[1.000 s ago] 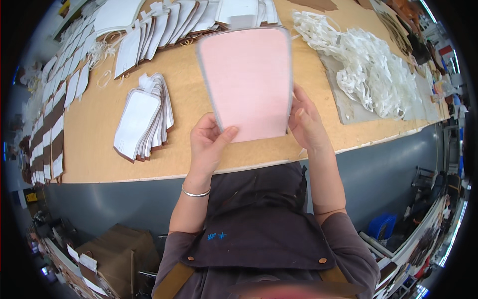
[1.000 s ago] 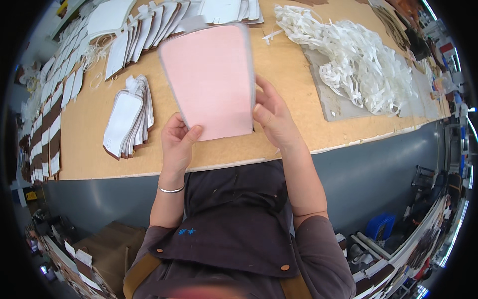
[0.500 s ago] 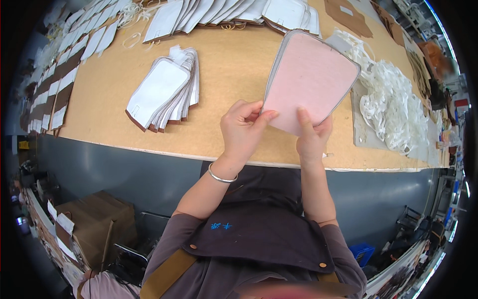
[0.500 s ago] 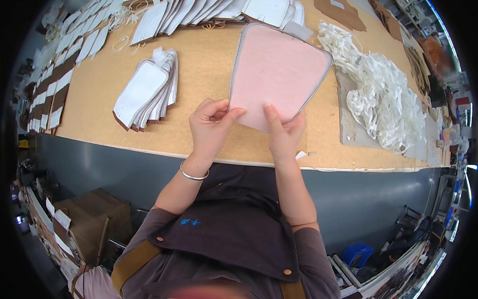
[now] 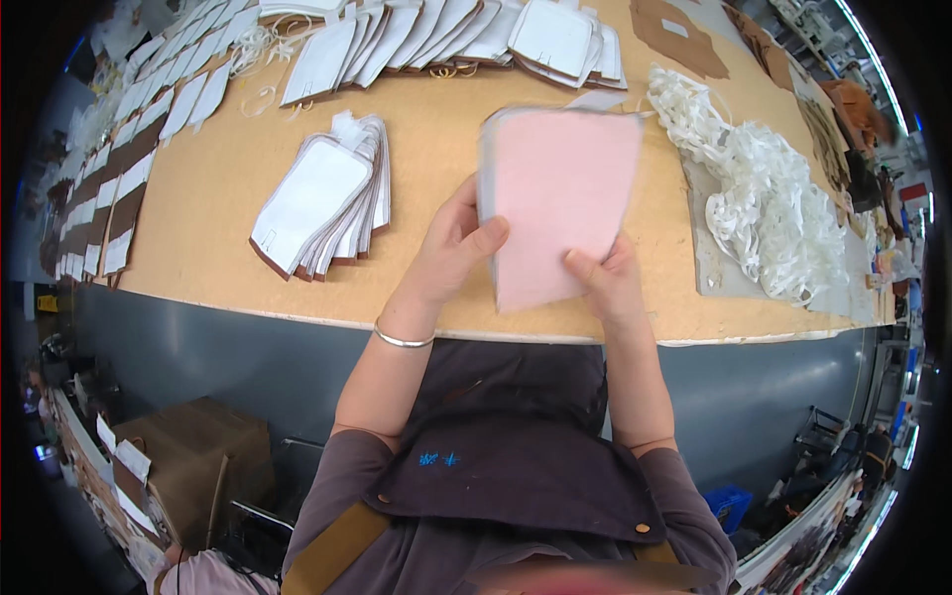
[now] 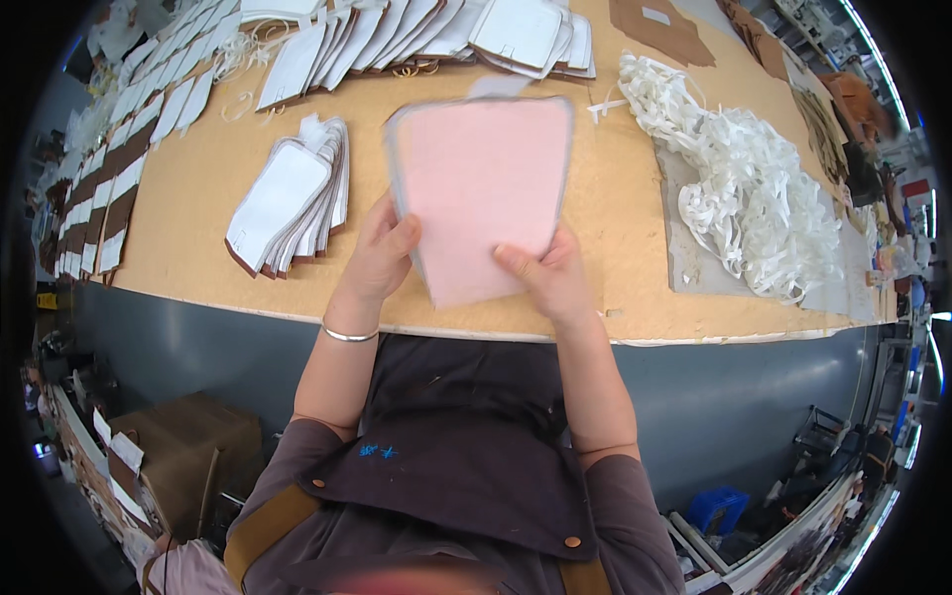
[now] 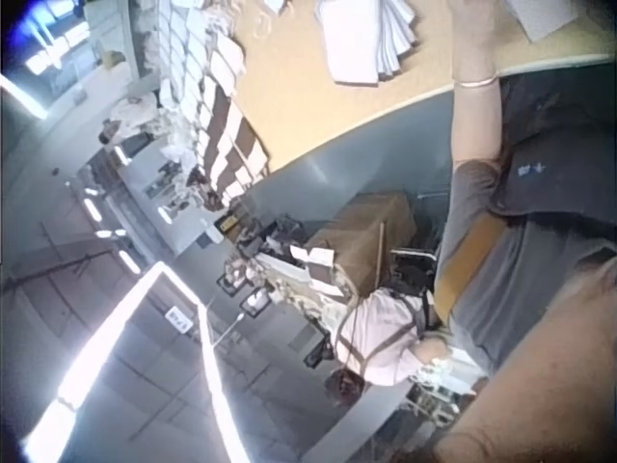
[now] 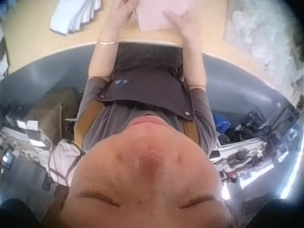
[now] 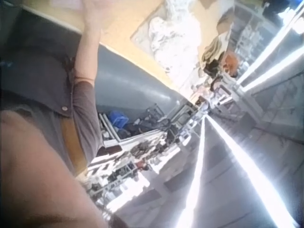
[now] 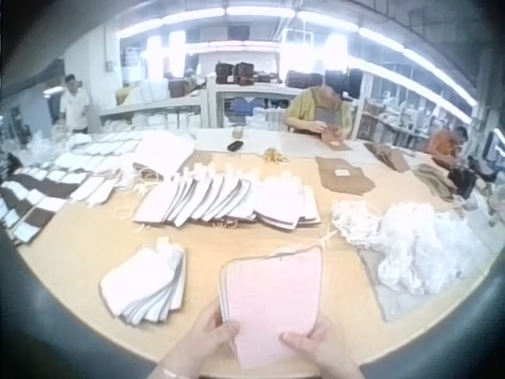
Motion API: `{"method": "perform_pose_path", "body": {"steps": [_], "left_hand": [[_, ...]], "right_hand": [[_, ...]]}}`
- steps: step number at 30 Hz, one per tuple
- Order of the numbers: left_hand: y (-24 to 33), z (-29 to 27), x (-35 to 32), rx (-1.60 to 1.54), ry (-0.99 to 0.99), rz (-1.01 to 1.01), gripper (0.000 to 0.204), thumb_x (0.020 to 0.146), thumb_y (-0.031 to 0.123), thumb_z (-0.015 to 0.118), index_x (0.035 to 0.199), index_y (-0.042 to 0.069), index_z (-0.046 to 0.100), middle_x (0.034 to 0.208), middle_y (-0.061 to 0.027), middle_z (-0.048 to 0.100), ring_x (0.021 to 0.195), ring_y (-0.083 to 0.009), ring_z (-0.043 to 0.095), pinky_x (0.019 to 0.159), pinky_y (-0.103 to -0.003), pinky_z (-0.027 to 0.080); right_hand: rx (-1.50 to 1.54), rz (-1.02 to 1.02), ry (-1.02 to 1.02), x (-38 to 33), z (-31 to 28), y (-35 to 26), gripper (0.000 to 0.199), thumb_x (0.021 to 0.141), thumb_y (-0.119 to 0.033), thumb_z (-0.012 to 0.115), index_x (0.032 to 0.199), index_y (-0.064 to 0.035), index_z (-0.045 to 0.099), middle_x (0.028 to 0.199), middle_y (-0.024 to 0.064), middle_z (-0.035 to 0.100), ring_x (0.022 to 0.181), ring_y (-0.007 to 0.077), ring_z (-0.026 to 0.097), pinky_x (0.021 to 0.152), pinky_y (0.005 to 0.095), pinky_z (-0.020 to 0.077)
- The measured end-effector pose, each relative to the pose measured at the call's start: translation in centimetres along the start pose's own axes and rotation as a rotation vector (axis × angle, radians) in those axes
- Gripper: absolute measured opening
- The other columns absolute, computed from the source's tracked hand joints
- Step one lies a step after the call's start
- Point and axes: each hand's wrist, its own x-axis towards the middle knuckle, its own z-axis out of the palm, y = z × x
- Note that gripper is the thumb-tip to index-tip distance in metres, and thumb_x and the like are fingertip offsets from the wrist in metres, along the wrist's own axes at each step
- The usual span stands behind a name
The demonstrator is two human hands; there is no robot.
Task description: Applying double-sided adhesive tape to leather components to prepare them for assembly.
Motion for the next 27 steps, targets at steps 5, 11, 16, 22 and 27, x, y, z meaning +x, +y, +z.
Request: {"method": "perform_pose_path", "body": {"steps": [5,11,16,22,27], "left_hand": [[-1.8,0.6,0.1,0.199,0.06,0.056,0.039,0.083,0.008,0.063,0.117,-0.002,0.048,0.107,-0.0082,0.058,0.098,-0.0149,0.056,0.084,-0.028,0.046],[-2.2,0.4,-0.5,0.054,0.042,-0.061,0.032,0.083,0.003,0.06,0.114,-0.002,0.05,0.107,-0.0082,0.058,0.095,-0.0137,0.057,0.081,-0.029,0.048],[-3.3,1.9,-0.4,0.241,0.059,-0.05,0.037,0.082,0.003,0.062,0.116,-0.002,0.048,0.105,-0.009,0.058,0.094,-0.0148,0.058,0.079,-0.027,0.048],[-3.4,2.0,-1.5,0.739,0.129,0.134,0.048,0.081,0.012,0.066,0.121,-0.002,0.044,0.102,-0.0096,0.057,0.096,-0.0153,0.055,0.082,-0.028,0.046],[0.5,2.3,-0.2,0.299,-0.148,0.02,0.047,0.084,0.014,0.062,0.124,-0.003,0.044,0.11,-0.0109,0.057,0.102,-0.0153,0.054,0.086,-0.028,0.045]], "right_hand": [[-0.25,-0.001,-0.012,-0.8,0.8,1.0,0.044,0.076,-0.008,0.071,0.113,0.0024,0.05,0.105,0.0089,0.061,0.093,0.0136,0.058,0.081,0.0285,0.0477],[-0.497,0.055,-0.061,-0.8,-0.3,-1.5,0.047,0.075,-0.009,0.071,0.115,0.0022,0.049,0.104,0.0089,0.06,0.094,0.0153,0.058,0.081,0.0287,0.0477],[-0.072,-0.069,0.148,1.0,1.2,-1.5,0.043,0.077,-0.004,0.067,0.115,0.002,0.047,0.107,0.0101,0.057,0.098,0.0154,0.056,0.083,0.0276,0.0454],[-0.145,-0.137,0.176,0.1,1.0,-0.7,0.042,0.077,-0.004,0.068,0.113,0.0012,0.048,0.105,0.0089,0.058,0.096,0.0141,0.056,0.082,0.028,0.0461],[-0.027,-0.04,0.003,-0.9,0.4,-1.4,0.043,0.076,-0.004,0.069,0.114,0.0002,0.048,0.105,0.0084,0.058,0.095,0.0137,0.057,0.081,0.0278,0.0465]]}}
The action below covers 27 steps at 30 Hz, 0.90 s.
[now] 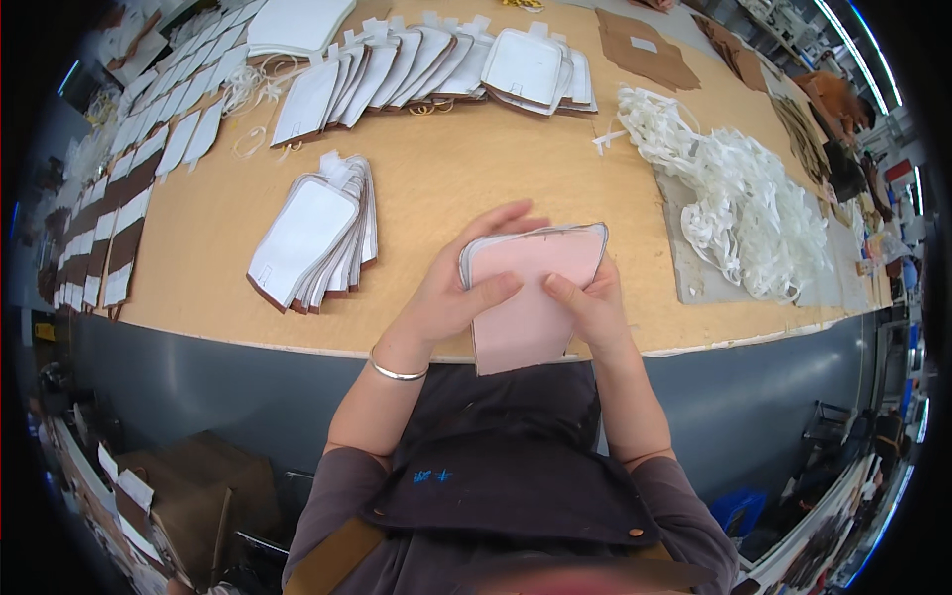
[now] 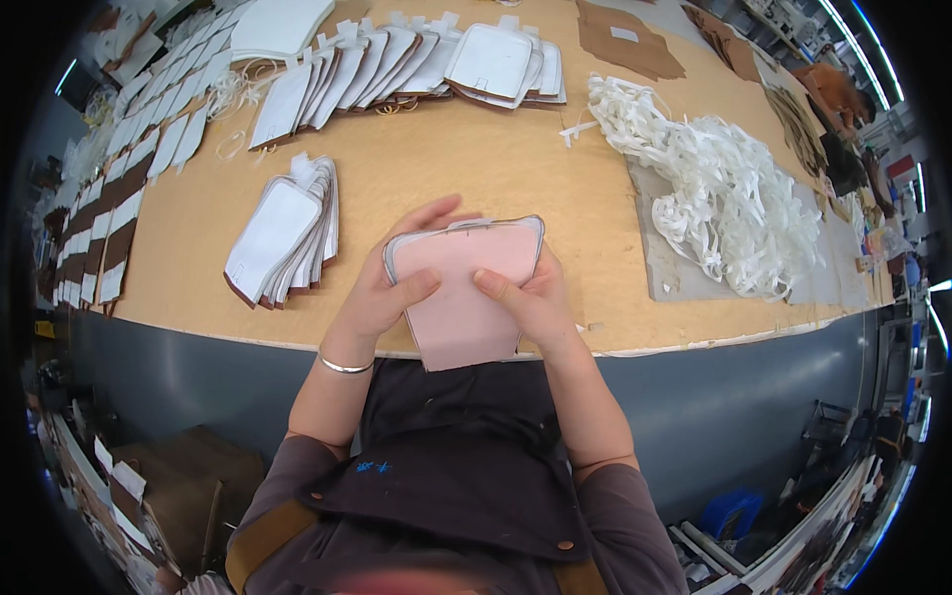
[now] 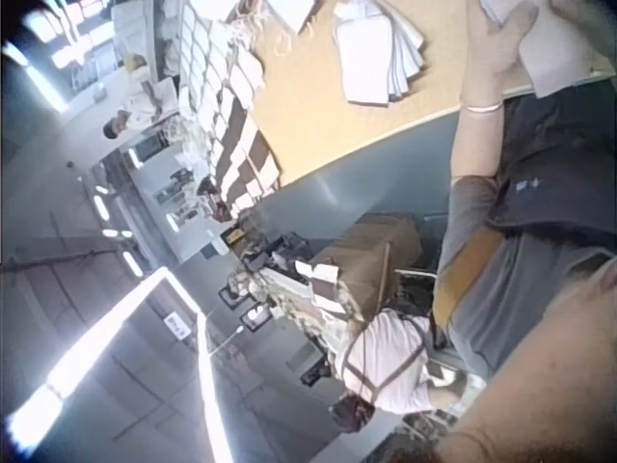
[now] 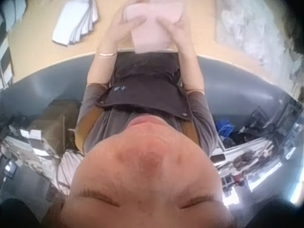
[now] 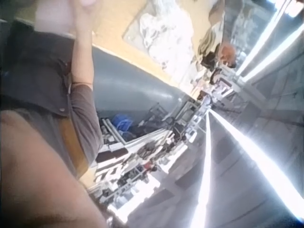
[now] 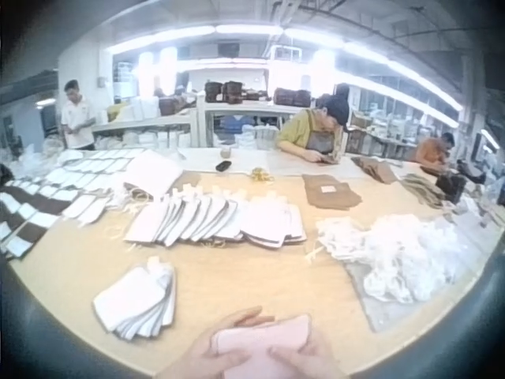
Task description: Applying double-sided adhesive tape to leather components to prepare them for assembly.
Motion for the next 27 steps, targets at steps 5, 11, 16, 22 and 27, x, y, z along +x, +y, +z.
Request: {"method": "perform_pose_path", "body": {"steps": [5,11,16,22,27], "left_hand": [[0.1,0.0,-0.6,-0.093,-0.041,-0.096,0.043,0.085,0.015,0.061,0.121,-0.004,0.049,0.11,-0.0123,0.059,0.101,-0.0152,0.056,0.085,-0.027,0.045],[-1.0,0.6,-0.5,0.041,0.02,-0.055,0.034,0.084,0.013,0.062,0.111,-0.005,0.053,0.102,-0.0098,0.062,0.092,-0.0138,0.058,0.078,-0.028,0.048],[-1.4,1.4,-0.7,0.565,0.289,0.003,0.038,0.082,0.014,0.064,0.111,-0.005,0.05,0.093,-0.0112,0.061,0.084,-0.0146,0.058,0.07,-0.026,0.046],[0.5,0.8,-1.3,0.792,0.232,0.317,0.04,0.081,0.012,0.065,0.114,-0.006,0.05,0.097,-0.0106,0.057,0.085,-0.0126,0.053,0.073,-0.023,0.043],[0.3,0.6,-2.0,0.265,0.265,0.207,0.028,0.078,0.002,0.066,0.104,-0.002,0.057,0.089,-0.0047,0.057,0.078,-0.0093,0.053,0.07,-0.022,0.044]], "right_hand": [[-0.277,-0.02,-0.06,-0.4,-0.4,-1.0,0.041,0.076,-0.006,0.069,0.112,0.0006,0.05,0.103,0.0086,0.059,0.093,0.0139,0.057,0.079,0.0279,0.0472],[-0.059,-0.007,-0.039,0.1,1.0,-1.3,0.03,0.075,-0.007,0.07,0.1,0.0021,0.056,0.094,0.0099,0.063,0.087,0.0132,0.059,0.074,0.0262,0.0482],[-0.067,-0.028,0.178,-0.6,1.6,-0.2,0.027,0.075,-0.007,0.07,0.097,0.0026,0.057,0.088,0.0081,0.063,0.08,0.0123,0.059,0.071,0.0257,0.0479],[-0.027,-0.071,0.165,-0.9,0.8,-0.5,0.026,0.074,-0.006,0.072,0.093,-0.0003,0.056,0.086,0.0064,0.062,0.078,0.011,0.057,0.069,0.0253,0.0472],[0.11,0.0,0.084,-1.3,-0.2,-0.8,0.023,0.074,-0.005,0.071,0.091,-0.0024,0.055,0.086,0.0064,0.062,0.078,0.0111,0.058,0.07,0.0265,0.0476]]}}
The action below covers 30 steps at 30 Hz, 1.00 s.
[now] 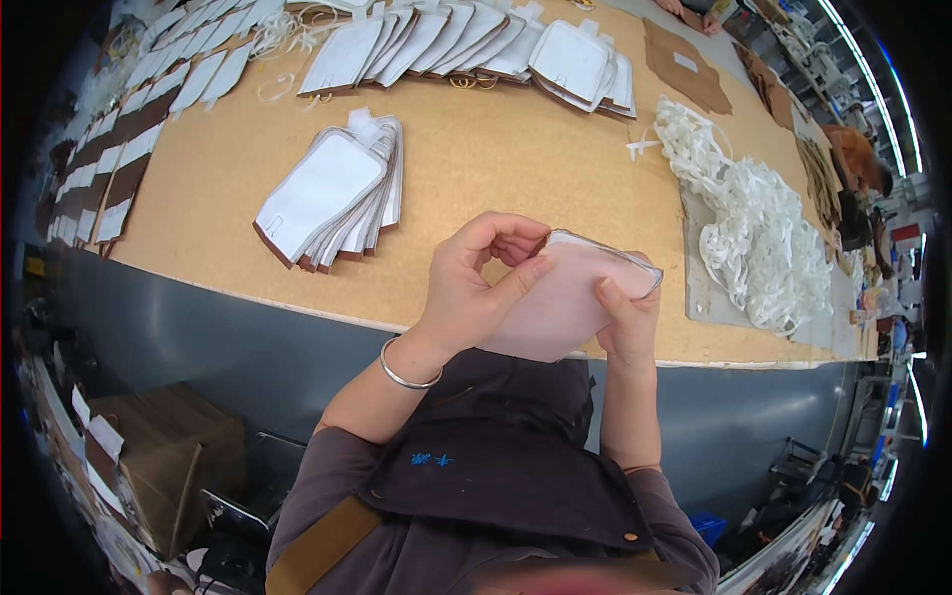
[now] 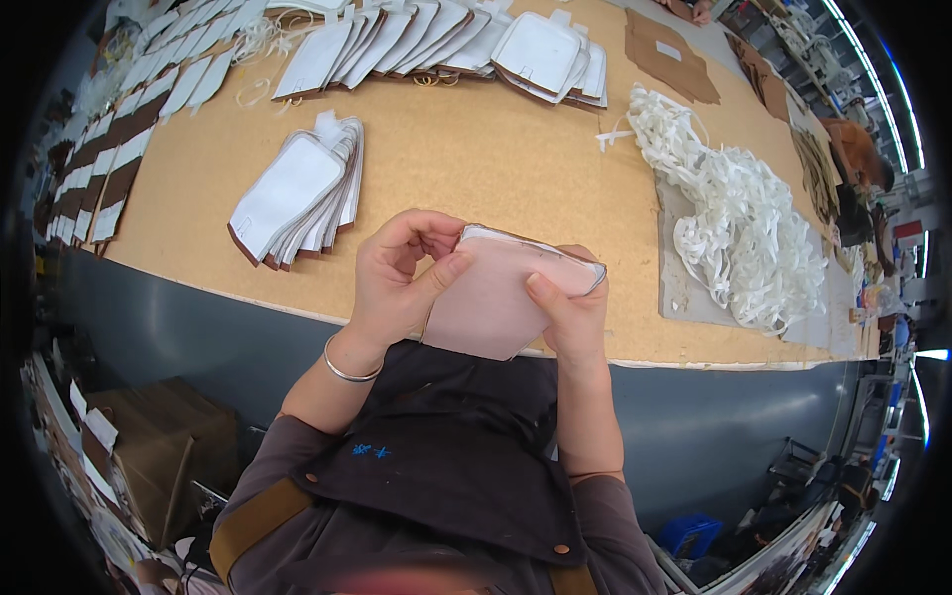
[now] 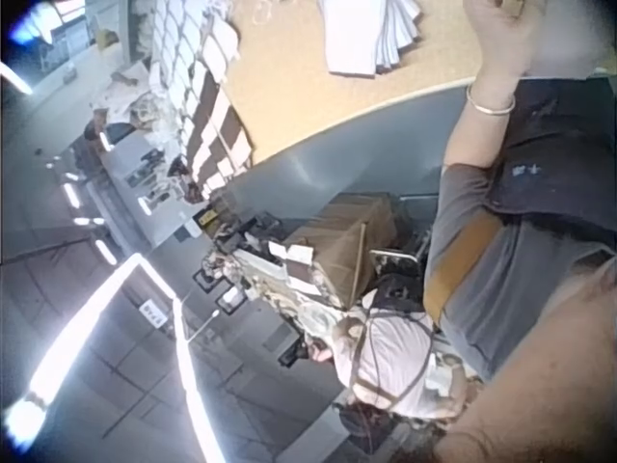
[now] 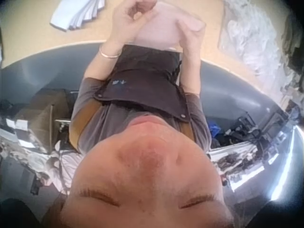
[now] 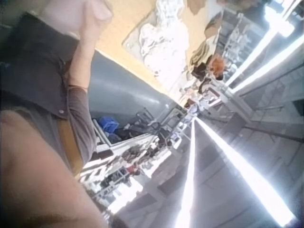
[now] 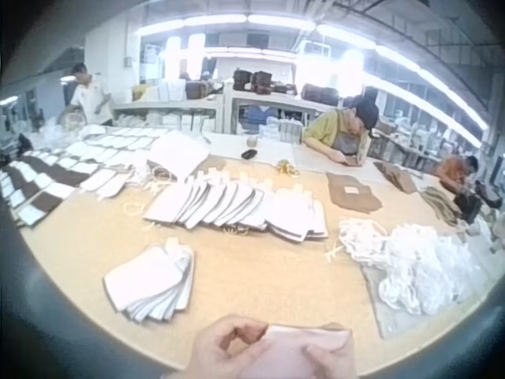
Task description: Applying double-sided adhesive tape to leather components to prepare them for assembly.
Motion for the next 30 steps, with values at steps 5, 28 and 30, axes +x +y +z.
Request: {"method": "perform_pose_path", "body": {"steps": [5,28,30], "left_hand": [[-0.2,-0.3,0.0,-0.065,-0.003,-0.005,0.02,0.077,0.0,0.067,0.095,0.002,0.059,0.081,-0.0012,0.059,0.072,-0.0078,0.054,0.068,-0.023,0.045],[-0.1,-2.6,0.3,0.002,-0.253,0.239,0.026,0.07,0.001,0.07,0.094,0.004,0.064,0.074,-0.0023,0.055,0.067,-0.0109,0.053,0.056,-0.026,0.041],[0.4,-2.8,0.5,0.164,-0.267,0.389,0.028,0.069,-0.001,0.07,0.095,0.002,0.063,0.079,-0.0044,0.055,0.067,-0.0139,0.052,0.057,-0.026,0.041]], "right_hand": [[0.023,0.019,-0.042,-0.2,-0.5,0.0,0.023,0.074,-0.003,0.07,0.091,-0.0024,0.055,0.087,0.0069,0.063,0.079,0.012,0.058,0.07,0.0271,0.0481],[0.033,-0.049,-0.142,-1.0,-0.2,0.1,0.029,0.07,0.0,0.072,0.094,-0.0005,0.056,0.085,0.0076,0.064,0.077,0.0113,0.059,0.067,0.0254,0.0482],[0.033,-0.043,-0.133,-0.8,-0.2,0.2,0.028,0.07,0.0,0.072,0.093,-0.0003,0.057,0.083,0.0073,0.064,0.075,0.0111,0.059,0.066,0.0249,0.0479]]}}
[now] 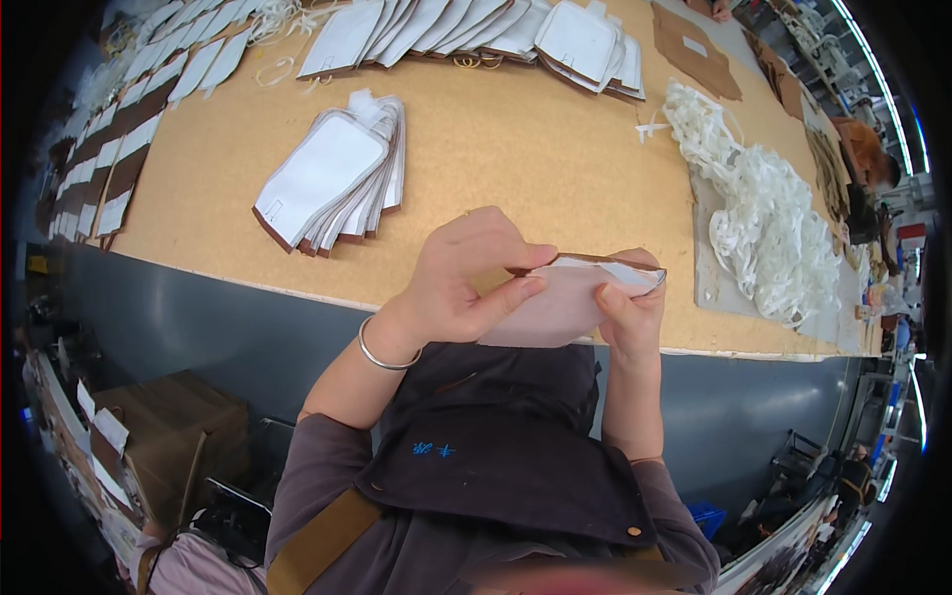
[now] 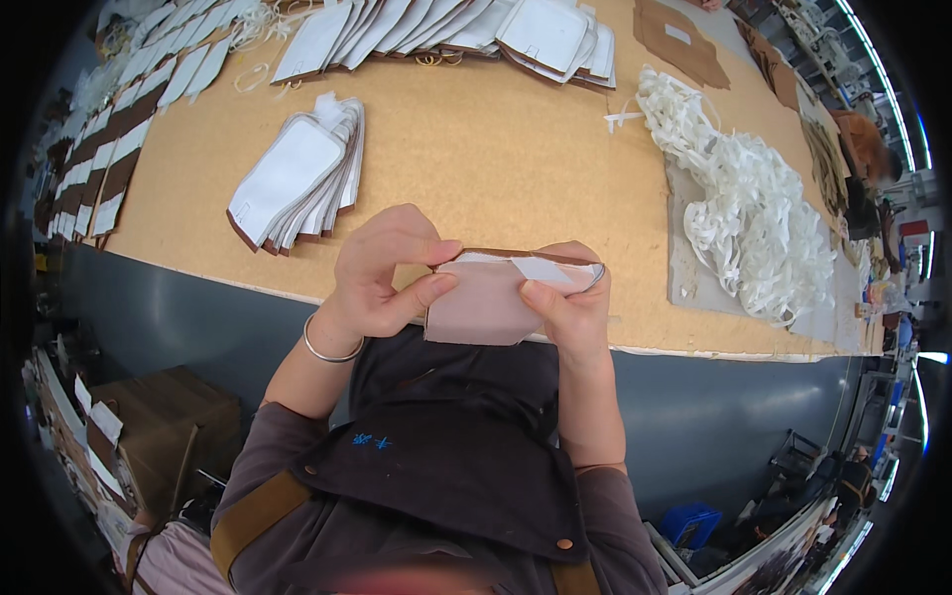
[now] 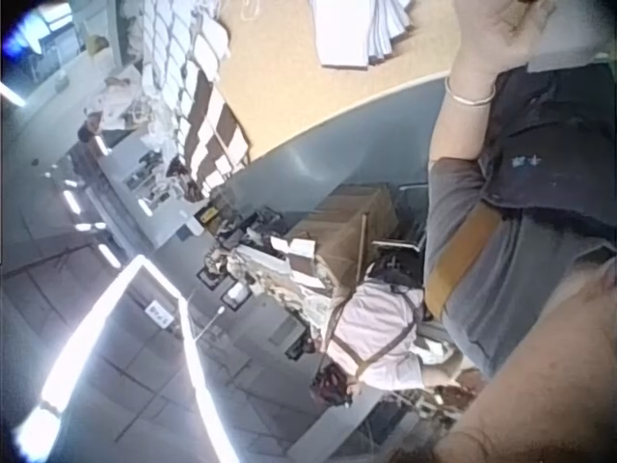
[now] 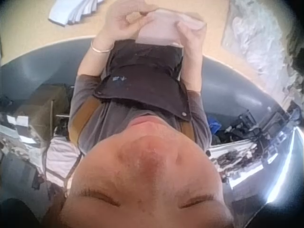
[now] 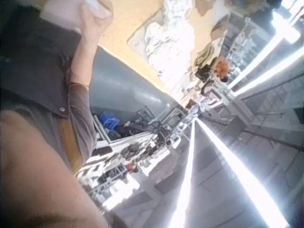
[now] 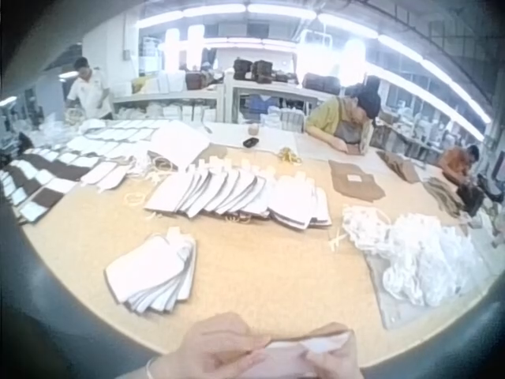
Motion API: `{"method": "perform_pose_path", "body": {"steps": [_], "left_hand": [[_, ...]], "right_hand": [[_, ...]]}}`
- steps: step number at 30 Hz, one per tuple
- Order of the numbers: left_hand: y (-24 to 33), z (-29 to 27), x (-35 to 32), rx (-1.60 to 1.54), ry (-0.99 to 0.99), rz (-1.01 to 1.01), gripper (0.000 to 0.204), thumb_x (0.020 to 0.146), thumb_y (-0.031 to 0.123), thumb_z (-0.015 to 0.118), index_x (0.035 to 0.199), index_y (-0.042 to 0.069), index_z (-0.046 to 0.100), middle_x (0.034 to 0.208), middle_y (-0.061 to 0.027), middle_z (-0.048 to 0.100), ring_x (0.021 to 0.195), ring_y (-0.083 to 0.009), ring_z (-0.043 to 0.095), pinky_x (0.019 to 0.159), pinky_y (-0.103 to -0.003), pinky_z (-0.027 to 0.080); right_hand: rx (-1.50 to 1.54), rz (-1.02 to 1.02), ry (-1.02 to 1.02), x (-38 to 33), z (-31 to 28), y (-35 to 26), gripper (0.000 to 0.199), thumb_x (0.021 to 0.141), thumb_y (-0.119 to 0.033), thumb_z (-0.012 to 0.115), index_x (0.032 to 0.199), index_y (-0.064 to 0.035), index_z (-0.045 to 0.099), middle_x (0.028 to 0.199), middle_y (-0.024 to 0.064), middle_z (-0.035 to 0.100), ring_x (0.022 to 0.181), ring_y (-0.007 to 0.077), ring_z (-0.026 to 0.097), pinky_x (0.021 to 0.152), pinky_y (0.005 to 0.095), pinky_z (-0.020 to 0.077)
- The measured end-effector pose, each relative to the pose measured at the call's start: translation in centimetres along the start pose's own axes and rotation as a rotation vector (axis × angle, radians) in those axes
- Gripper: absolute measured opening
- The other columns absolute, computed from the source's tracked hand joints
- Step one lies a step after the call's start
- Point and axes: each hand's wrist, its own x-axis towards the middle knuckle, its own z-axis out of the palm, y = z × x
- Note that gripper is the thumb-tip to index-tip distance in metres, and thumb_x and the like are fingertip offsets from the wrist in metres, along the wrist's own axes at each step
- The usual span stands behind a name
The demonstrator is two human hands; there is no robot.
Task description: Applying double-sided adhesive tape to leather components to prepare them for assembly.
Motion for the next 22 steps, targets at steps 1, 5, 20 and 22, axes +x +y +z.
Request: {"method": "perform_pose_path", "body": {"steps": [1,5,20,22], "left_hand": [[0.2,-0.2,0.1,0.179,-0.033,0.132,0.029,0.068,-0.003,0.069,0.096,0.001,0.061,0.084,-0.0064,0.055,0.068,-0.017,0.052,0.057,-0.026,0.041],[0.5,-0.4,-0.2,0.174,-0.044,0.148,0.029,0.068,-0.002,0.07,0.096,0.002,0.062,0.081,-0.0063,0.056,0.066,-0.016,0.052,0.057,-0.025,0.041],[1.4,-0.4,0.8,0.118,-0.13,-0.02,0.018,0.069,0.002,0.069,0.085,0.006,0.066,0.064,-0.0022,0.055,0.058,-0.0129,0.052,0.052,-0.026,0.04],[1.2,-0.2,0.3,0.262,-0.117,0.102,0.023,0.068,0.001,0.071,0.09,0.005,0.067,0.068,-0.0011,0.056,0.062,-0.0145,0.053,0.055,-0.026,0.039]], "right_hand": [[0.0,0.004,0.003,0.1,0.1,0.0,0.027,0.07,0.0,0.072,0.092,-0.0001,0.057,0.082,0.0069,0.064,0.074,0.0108,0.059,0.066,0.0244,0.0477],[-0.019,0.005,-0.056,0.1,-0.2,0.0,0.025,0.069,0.0,0.073,0.09,0.0,0.058,0.08,0.0067,0.064,0.072,0.0106,0.059,0.065,0.0237,0.0475],[-0.137,0.024,-0.053,-0.4,-0.2,-0.8,0.026,0.067,-0.001,0.074,0.089,0.0016,0.06,0.078,0.0069,0.065,0.069,0.0106,0.06,0.061,0.0233,0.0467],[-0.187,0.027,-0.057,-0.5,-0.5,-0.7,0.027,0.067,-0.001,0.074,0.09,0.0022,0.06,0.08,0.0086,0.065,0.07,0.011,0.06,0.062,0.0236,0.0471]]}}
